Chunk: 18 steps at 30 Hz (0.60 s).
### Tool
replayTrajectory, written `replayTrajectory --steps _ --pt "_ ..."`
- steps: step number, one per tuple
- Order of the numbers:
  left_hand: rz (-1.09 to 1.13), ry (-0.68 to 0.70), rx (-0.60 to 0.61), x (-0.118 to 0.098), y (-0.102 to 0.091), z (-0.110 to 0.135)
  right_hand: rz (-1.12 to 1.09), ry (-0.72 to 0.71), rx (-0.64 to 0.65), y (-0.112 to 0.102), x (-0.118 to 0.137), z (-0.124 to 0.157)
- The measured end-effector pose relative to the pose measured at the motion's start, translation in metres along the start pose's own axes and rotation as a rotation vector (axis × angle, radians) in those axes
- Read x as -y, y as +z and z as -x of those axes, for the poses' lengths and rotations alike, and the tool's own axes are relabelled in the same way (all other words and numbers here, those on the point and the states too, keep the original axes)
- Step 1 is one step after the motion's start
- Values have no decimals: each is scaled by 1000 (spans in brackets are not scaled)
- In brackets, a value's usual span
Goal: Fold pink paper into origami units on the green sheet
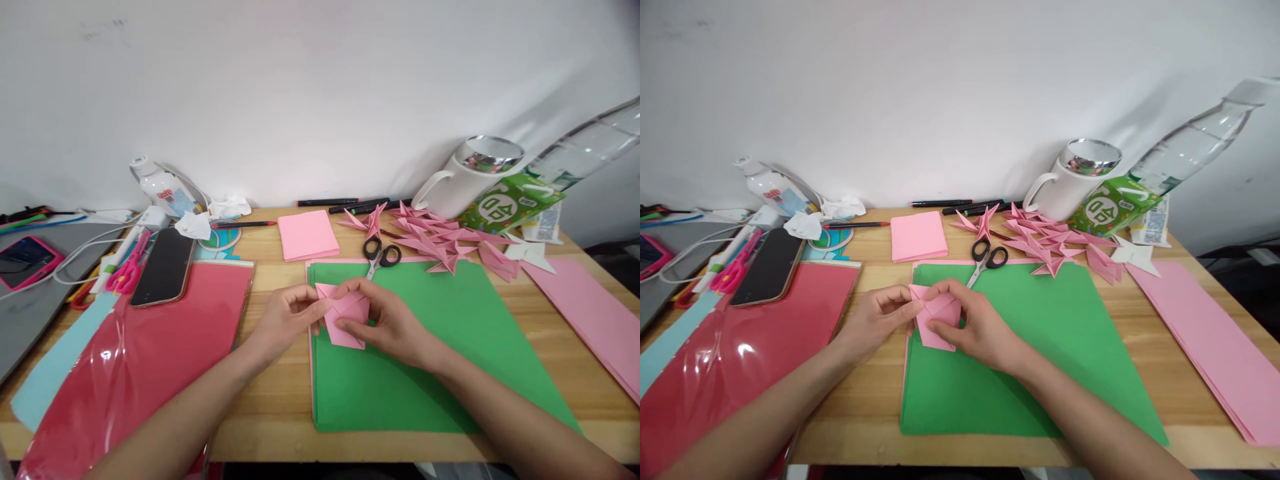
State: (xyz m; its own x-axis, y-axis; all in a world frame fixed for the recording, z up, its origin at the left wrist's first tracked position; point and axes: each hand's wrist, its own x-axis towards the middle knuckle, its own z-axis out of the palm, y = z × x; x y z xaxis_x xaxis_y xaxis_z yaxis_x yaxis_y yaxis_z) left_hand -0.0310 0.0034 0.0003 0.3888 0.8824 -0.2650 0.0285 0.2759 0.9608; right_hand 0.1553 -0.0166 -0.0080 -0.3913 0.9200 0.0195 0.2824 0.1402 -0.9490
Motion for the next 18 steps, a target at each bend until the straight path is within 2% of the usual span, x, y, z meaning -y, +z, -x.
replayTrajectory --steps 4,6,8,10,11,13,15,18 --pt "-95 -113 7 8 2 -1 96 34 9 1 -2 -2" --pt "-184 -122 7 12 3 0 138 86 19 -2 -3 -4" --pt "-402 33 -78 15 4 3 171 127 46 -6 -4 -5" --pt "-746 339 -162 17 5 8 222 134 73 -10 -4 -5" --pt "-909 484 -113 17 6 11 254 120 84 -11 -3 -5" --pt "-1164 734 69 17 9 17 321 63 89 -11 -3 -5" --pt "-1384 800 147 17 14 23 372 -11 83 -11 -3 -4" --pt "-1636 856 155 19 23 30 427 -66 74 -11 -4 -2"
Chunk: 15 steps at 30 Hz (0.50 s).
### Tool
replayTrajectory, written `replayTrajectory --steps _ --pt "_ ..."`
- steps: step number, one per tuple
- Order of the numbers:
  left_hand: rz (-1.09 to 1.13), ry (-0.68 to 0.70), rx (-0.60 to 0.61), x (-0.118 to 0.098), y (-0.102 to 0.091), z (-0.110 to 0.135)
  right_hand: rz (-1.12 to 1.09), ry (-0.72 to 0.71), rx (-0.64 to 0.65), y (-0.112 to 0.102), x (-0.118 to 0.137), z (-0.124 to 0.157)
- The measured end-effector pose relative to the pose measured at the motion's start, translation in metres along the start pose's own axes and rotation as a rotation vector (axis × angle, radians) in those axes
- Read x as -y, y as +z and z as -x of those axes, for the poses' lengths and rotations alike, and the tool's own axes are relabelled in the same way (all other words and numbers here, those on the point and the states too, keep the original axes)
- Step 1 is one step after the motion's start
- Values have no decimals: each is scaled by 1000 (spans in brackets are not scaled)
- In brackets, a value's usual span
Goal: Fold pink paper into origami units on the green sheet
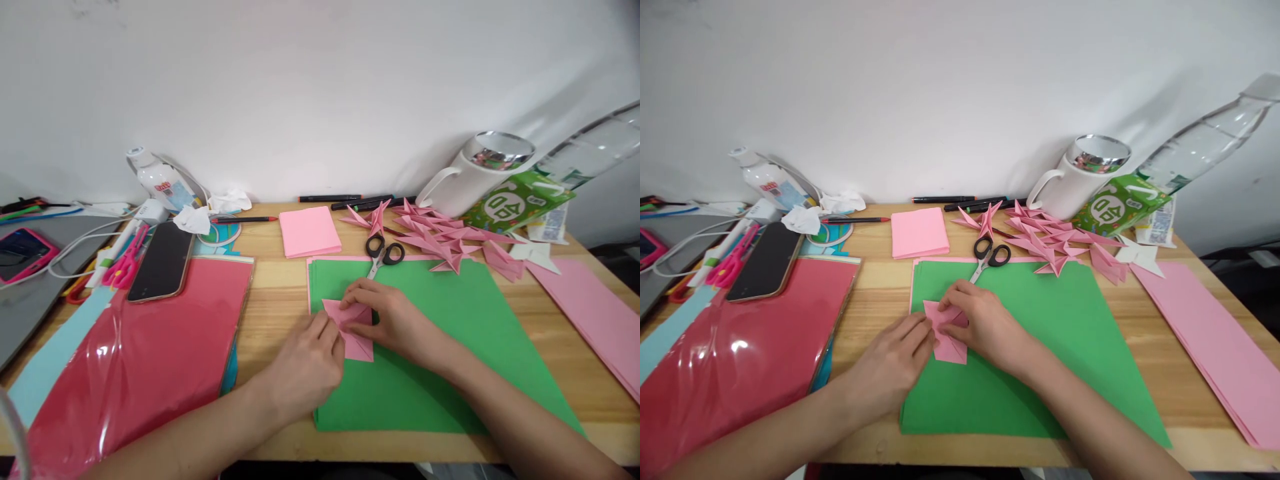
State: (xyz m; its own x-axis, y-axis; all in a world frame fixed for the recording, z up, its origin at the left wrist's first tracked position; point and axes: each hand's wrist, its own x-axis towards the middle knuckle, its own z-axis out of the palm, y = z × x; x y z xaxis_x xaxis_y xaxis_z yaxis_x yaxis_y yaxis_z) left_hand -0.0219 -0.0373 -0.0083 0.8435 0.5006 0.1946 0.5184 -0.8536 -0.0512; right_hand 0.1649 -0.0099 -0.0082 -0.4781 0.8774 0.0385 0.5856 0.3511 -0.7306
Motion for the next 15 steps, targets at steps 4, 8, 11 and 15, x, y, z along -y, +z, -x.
replayTrajectory --steps 4,8,11,15 --pt "-126 23 -5 -8 1 0 59 -21 -17 -1 -1 1" --pt "-116 -11 48 -9 2 0 187 11 -59 1 -2 2" --pt "-127 -27 54 -11 2 0 305 40 -81 3 -3 5" --pt "-133 -39 51 -14 2 -2 291 -24 -86 7 -7 9"
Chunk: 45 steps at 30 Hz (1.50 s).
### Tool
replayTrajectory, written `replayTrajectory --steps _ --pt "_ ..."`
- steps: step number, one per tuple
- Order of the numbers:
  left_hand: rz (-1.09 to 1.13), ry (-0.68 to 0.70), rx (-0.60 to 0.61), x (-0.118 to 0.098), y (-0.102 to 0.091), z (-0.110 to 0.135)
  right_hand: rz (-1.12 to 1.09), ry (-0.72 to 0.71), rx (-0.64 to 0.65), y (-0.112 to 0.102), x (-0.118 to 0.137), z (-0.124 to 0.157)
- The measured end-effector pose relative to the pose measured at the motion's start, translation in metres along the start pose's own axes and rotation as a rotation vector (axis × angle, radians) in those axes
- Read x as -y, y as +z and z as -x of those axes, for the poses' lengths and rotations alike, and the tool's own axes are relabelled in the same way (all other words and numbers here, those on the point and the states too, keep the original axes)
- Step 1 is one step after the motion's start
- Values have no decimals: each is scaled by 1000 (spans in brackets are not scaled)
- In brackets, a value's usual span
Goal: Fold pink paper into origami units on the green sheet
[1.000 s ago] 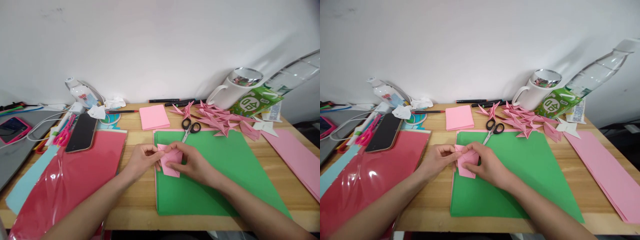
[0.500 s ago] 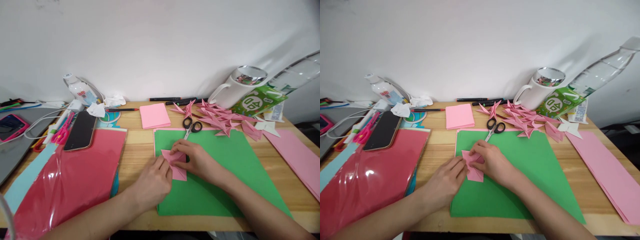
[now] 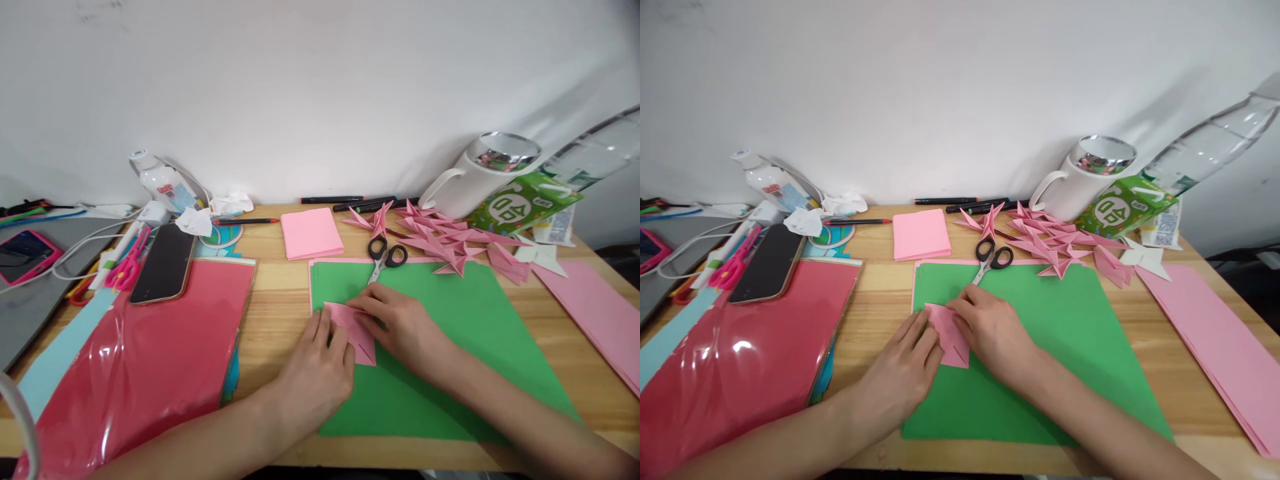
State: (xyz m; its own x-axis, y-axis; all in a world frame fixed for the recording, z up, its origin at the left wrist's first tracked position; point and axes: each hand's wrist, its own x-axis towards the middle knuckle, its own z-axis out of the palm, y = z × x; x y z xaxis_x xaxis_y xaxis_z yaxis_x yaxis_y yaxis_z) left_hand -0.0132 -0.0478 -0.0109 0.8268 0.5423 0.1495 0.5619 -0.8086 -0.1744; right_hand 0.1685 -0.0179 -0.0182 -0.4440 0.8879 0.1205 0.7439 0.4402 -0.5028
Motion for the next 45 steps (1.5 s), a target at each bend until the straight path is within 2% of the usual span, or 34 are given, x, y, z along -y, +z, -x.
replayTrajectory --steps 7,14,19,22,30,45 --pt "-20 -26 4 -4 -1 0 -196 -119 -103 9 -10 6" --pt "-45 -64 -42 -8 2 1 -174 -250 53 -3 -11 8" --pt "-15 -46 -33 -4 1 -2 -136 -235 140 -14 -7 8" --pt "-27 -56 -23 -4 0 -2 -138 -215 148 -16 -5 8" --pt "-57 -85 -26 -8 4 0 -249 -268 115 -15 -13 11" --pt "-65 -59 -17 -7 1 -1 -320 -262 198 -19 -11 5"
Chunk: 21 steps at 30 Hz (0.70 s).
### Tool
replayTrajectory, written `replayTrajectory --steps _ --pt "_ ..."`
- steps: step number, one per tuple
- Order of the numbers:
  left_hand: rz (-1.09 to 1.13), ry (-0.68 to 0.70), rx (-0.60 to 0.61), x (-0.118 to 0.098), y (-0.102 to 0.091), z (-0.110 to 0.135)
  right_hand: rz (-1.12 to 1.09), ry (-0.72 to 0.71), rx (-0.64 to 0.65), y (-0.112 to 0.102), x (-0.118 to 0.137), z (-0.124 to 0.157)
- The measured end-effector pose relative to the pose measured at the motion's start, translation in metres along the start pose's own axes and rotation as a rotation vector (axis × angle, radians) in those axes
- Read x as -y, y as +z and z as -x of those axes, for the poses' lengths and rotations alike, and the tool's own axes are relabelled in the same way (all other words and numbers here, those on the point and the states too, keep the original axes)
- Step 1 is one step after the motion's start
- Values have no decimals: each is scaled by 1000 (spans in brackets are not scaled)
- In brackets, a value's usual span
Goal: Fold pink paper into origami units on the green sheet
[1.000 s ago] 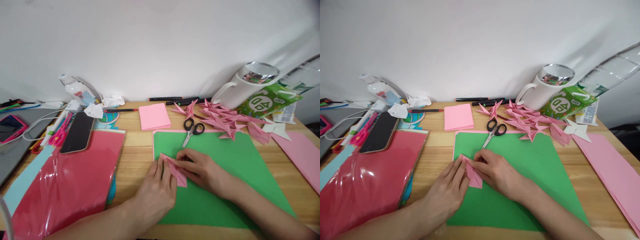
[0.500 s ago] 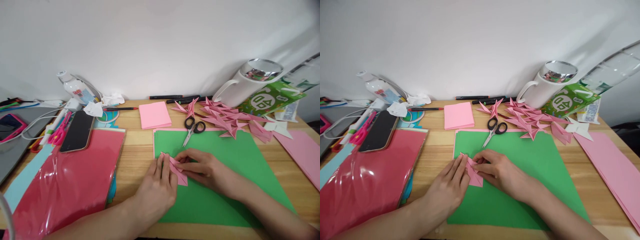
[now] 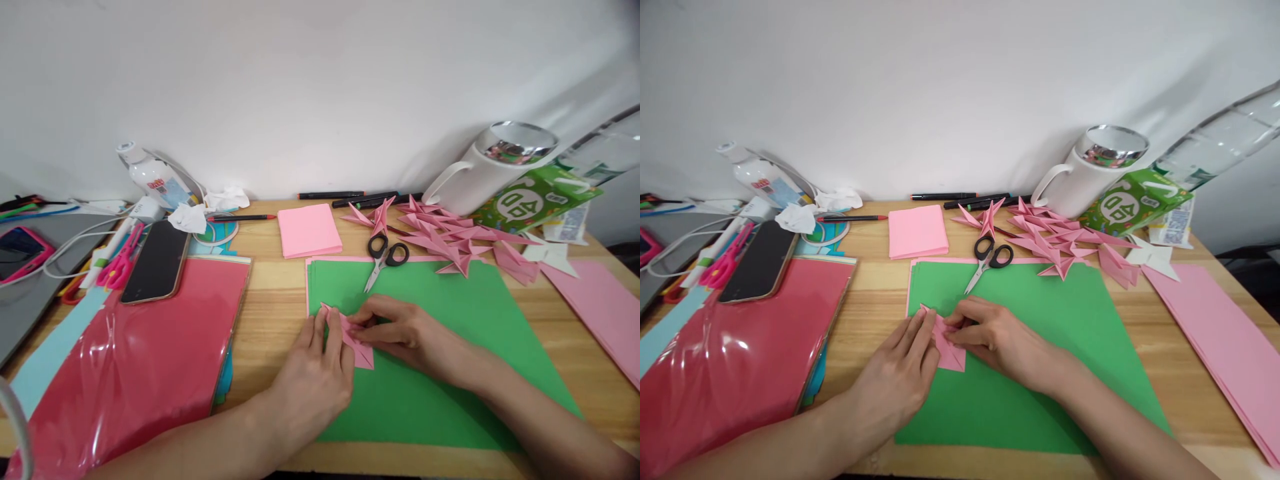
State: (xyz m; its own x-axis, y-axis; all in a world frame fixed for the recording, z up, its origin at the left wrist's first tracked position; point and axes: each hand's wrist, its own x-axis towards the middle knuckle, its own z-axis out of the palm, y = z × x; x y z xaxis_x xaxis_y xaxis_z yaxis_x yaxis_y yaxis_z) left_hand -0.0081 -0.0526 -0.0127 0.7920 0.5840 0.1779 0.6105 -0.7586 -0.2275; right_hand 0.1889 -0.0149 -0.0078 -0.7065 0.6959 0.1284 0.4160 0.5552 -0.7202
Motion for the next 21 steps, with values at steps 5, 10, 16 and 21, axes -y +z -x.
replayTrajectory --steps 5,10,16,21 --pt "-17 7 -4 -2 0 1 12 -8 15 -2 2 -2" --pt "-19 -1 -7 -1 1 1 2 -6 37 -3 1 -1" --pt "-18 3 1 -1 0 0 -2 12 68 -4 3 -1" --pt "-16 7 7 1 -1 -1 6 28 84 -5 5 -2"
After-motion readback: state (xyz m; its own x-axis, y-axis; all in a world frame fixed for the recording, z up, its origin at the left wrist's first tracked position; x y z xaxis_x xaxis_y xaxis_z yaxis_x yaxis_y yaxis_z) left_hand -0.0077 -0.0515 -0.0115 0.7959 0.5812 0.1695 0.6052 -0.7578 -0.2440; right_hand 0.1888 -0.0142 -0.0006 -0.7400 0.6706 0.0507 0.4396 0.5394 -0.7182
